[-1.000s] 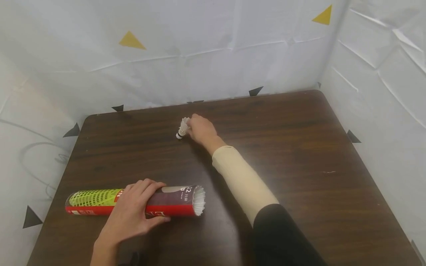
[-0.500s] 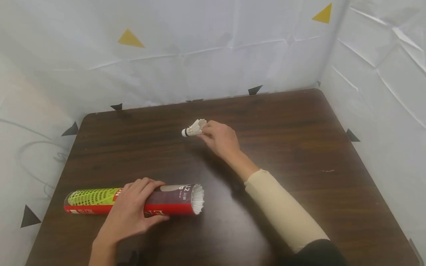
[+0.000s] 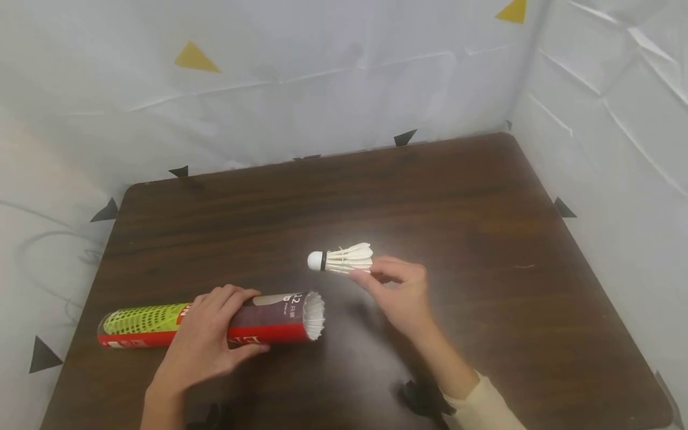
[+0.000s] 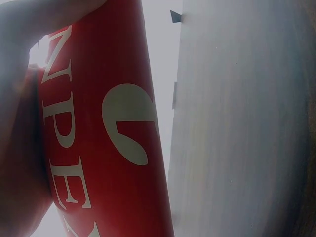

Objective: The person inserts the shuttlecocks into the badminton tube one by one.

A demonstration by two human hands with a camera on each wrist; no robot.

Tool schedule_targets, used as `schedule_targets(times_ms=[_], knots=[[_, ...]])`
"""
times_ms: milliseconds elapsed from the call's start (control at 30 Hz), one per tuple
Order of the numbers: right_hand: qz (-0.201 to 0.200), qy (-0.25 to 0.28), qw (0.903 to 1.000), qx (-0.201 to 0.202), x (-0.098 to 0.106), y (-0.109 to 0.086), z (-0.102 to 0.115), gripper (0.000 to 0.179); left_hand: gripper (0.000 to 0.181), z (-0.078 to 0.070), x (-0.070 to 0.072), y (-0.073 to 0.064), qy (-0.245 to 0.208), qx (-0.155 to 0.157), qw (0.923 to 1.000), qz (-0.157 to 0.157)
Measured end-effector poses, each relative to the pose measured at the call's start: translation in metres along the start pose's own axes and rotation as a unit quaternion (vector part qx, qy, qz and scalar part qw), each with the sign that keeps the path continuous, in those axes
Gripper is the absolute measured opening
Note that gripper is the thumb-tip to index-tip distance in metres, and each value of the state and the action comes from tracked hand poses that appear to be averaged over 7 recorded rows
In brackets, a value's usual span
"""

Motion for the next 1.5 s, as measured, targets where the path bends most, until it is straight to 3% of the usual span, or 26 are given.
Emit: schedule_targets(times_ms=[67, 267, 600, 733, 933, 1167, 1300, 1500], knots=[[0.019, 0.001, 0.9997, 0.013, 0.003, -0.009, 0.006, 0.016, 0.084, 0.000, 0.001, 0.000, -0.005, -0.002, 1.0000, -0.005], [0.058, -0.009, 0.9930, 0.103, 0.004, -0.026, 0.016, 0.030, 0.083, -0.001, 0.001, -0.001, -0.011, -0.003, 0.9999, -0.006], [0.172, -0.018, 0.9710, 0.165, -0.030, -0.048, 0.033, 0.024, 0.083, -0.002, 0.001, 0.001, -0.009, -0.010, 0.9998, -0.014], [0.180, -0.041, 0.9669, 0.176, -0.035, -0.051, 0.034, 0.023, 0.082, -0.001, 0.001, 0.001, -0.010, -0.011, 0.9998, -0.015], [0.156, -0.056, 0.9626, 0.214, -0.039, -0.053, 0.036, 0.019, 0.082, -0.002, 0.002, 0.001, -0.006, -0.012, 0.9998, -0.016], [0.187, -0.101, 0.9563, 0.201, -0.052, -0.056, 0.042, 0.005, 0.081, -0.008, 0.003, 0.004, -0.013, -0.025, 0.9995, -0.012], [0.196, -0.119, 0.9542, 0.192, -0.053, -0.056, 0.045, 0.008, 0.081, -0.009, 0.005, 0.003, -0.016, -0.025, 0.9995, -0.014], [0.247, -0.157, 0.9397, 0.176, -0.060, -0.059, 0.051, 0.016, 0.082, -0.011, 0.007, 0.000, -0.017, -0.025, 0.9995, -0.011]])
Point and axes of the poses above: each hand's wrist, its own y-axis towards the middle knuckle, its own x-axis out of the back of the hand, z = x × y, the point moved 7 cm from there along y, towards the middle knuckle, and after that the axes turned 9 degrees about -y, right-handed, at the moved point
